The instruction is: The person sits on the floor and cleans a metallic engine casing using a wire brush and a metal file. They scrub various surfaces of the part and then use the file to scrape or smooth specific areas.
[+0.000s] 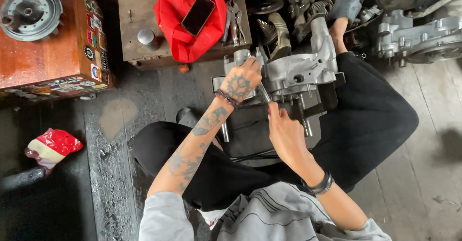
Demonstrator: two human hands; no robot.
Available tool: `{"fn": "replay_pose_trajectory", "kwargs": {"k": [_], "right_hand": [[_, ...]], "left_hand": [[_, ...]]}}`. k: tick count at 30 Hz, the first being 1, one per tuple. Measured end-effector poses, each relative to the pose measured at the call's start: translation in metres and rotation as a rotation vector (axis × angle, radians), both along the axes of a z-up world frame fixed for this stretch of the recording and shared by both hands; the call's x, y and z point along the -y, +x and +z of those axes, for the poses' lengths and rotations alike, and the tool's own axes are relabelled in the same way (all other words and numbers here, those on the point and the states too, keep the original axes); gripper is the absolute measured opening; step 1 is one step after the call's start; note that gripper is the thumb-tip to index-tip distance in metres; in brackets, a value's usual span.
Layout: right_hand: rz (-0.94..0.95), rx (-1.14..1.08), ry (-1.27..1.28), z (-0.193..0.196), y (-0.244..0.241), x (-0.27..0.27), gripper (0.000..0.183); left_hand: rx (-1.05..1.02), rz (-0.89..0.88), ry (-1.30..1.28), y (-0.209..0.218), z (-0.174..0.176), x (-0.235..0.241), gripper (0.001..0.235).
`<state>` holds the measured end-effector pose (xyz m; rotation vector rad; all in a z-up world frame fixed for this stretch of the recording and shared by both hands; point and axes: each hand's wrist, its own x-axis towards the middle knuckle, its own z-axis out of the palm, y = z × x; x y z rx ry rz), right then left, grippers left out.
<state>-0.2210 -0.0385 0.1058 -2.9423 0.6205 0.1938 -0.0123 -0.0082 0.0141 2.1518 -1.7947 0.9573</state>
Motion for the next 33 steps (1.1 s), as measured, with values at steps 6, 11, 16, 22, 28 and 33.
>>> {"fn": "replay_pose_trajectory", "kwargs": {"k": [6,11,16,22,28,33], "right_hand": [[0.025,0.126,0.052,-0.017,0.026,0.024,0.018],[0.067,0.027,0.040,-0.003,0.011,0.021,0.024],[0.047,-0.036,0.019,-0.017,0.006,0.013,0.025],[-0.002,0.098,0.016,-0.025,0.043,0.017,0.018],[-0.032,0.149,0.105,-0.016,0.032,0.020,0.015],[-0.069,0.118,0.188,-0.007,0.015,0.019,0.016]], "left_hand": [[-0.059,0.139,0.057,0.019,0.010,0.000,0.007],[-0.104,0.069,0.073,0.024,-0.022,-0.004,0.019],[-0.063,0.041,0.082,0.015,-0.015,-0.013,0.022],[-0.074,0.166,0.045,0.019,-0.008,-0.008,0.026],[-0.130,0.130,0.002,0.024,-0.013,-0.006,0.021],[-0.145,0.066,0.006,0.023,-0.025,-0.009,0.017]]}}
